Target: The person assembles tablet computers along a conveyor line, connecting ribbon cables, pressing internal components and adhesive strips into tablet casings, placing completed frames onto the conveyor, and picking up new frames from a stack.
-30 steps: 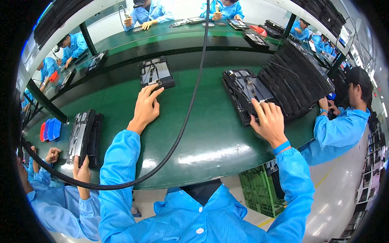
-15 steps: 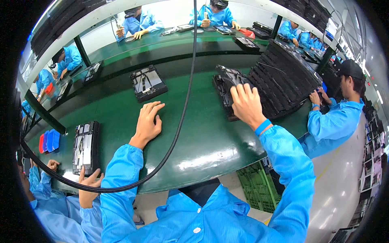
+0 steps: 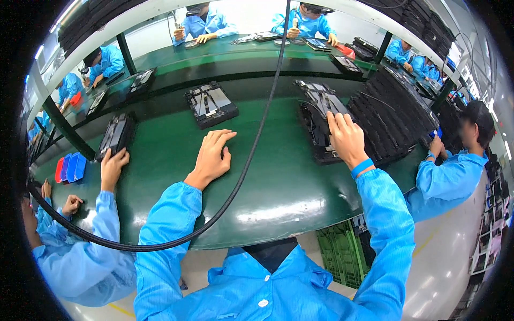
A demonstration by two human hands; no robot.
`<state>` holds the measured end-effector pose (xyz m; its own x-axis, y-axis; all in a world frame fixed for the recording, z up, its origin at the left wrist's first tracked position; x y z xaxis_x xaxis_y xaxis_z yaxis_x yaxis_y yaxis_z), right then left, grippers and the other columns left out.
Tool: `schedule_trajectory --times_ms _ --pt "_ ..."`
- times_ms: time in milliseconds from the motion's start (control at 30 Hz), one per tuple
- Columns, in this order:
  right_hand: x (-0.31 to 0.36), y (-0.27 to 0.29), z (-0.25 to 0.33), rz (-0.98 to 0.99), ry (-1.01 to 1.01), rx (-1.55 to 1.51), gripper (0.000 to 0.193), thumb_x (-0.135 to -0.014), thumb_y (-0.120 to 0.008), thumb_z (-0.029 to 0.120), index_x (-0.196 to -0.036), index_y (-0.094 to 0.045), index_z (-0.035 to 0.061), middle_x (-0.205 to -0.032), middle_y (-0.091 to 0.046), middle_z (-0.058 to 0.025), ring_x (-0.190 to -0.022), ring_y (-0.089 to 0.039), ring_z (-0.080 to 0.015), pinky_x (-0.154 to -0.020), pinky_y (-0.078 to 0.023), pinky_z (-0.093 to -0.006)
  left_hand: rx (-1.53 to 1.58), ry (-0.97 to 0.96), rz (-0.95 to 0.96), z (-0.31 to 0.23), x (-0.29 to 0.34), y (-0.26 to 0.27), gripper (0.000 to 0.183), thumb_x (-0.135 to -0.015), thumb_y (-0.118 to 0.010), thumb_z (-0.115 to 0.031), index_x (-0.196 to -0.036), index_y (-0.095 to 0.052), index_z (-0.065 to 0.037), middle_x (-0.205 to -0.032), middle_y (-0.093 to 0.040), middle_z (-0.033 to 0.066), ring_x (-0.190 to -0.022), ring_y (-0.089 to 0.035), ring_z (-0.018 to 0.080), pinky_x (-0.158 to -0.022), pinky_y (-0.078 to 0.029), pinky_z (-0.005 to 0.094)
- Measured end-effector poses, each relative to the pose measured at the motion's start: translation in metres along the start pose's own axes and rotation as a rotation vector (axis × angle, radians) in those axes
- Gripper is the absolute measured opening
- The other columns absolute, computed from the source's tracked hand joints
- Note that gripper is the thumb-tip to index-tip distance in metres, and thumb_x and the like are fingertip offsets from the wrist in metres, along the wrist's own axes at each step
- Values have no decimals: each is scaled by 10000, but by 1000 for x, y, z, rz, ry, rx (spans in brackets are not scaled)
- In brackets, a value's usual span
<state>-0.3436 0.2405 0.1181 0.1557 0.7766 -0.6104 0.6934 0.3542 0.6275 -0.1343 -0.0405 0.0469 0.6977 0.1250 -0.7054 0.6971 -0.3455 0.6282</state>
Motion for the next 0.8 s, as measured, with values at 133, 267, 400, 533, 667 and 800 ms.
schedule_trajectory --times_ms 133,267,400,533,667,800 --pt "-9 51 57 -98 104 -74 587 -838 -720 120 -1423 -721 70 -911 -549 -29 -843 -616 -203 -645 -531 -330 64 48 -69 -5 4 11 493 -861 -631 50 -1345 -687 -25 -1345 -682 177 -1279 -616 381 -1100 -492 479" --pt "16 100 145 -99 270 -238 582 -838 -705 142 -1411 -751 48 -855 -501 -1 -789 -580 -161 -612 -465 -313 182 166 -181 -11 15 18 474 -911 -629 11 -1383 -656 -23 -1356 -676 214 -1304 -605 416 -1144 -477 493" --pt "52 148 214 0 519 -432 545 -833 -702 191 -1326 -781 -27 -977 -633 -18 -792 -559 -146 -593 -422 -286 233 300 -26 -14 30 1 442 -922 -641 -33 -1363 -655 -13 -1347 -673 232 -1267 -617 425 -1139 -483 512" --pt "56 165 236 106 637 -657 506 -891 -731 321 -1242 -797 -39 -1012 -670 -40 -830 -591 -184 -648 -461 -323 272 315 211 -23 43 -3 422 -948 -648 -41 -1369 -669 -23 -1310 -704 202 -1198 -669 378 -1070 -531 480" --pt "9 145 216 301 474 -1244 587 -839 -834 477 -1169 -792 -7 -895 -618 -74 -842 -611 -255 -710 -493 -388 466 429 315 -15 55 4 557 -901 -647 -14 -1457 -627 -10 -1380 -683 208 -1342 -632 391 -1187 -479 482" --pt "-49 78 193 108 279 -1177 287 -806 -755 115 -1089 -732 72 -1170 -671 -150 -1079 -640 -371 -901 -509 -477 538 387 483 -21 52 16 812 -808 -671 -21 -1601 -496 -8 -1557 -563 219 -1490 -521 390 -1286 -387 467"
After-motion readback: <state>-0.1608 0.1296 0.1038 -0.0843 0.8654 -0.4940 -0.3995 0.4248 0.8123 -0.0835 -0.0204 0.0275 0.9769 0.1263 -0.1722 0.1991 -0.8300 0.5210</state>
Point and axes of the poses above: each hand's wrist, its own x-axis away from the middle knuckle, its own y-axis out of the back of the hand, z = x × y, the point moved 8 cm from there along -x, towards the middle knuckle
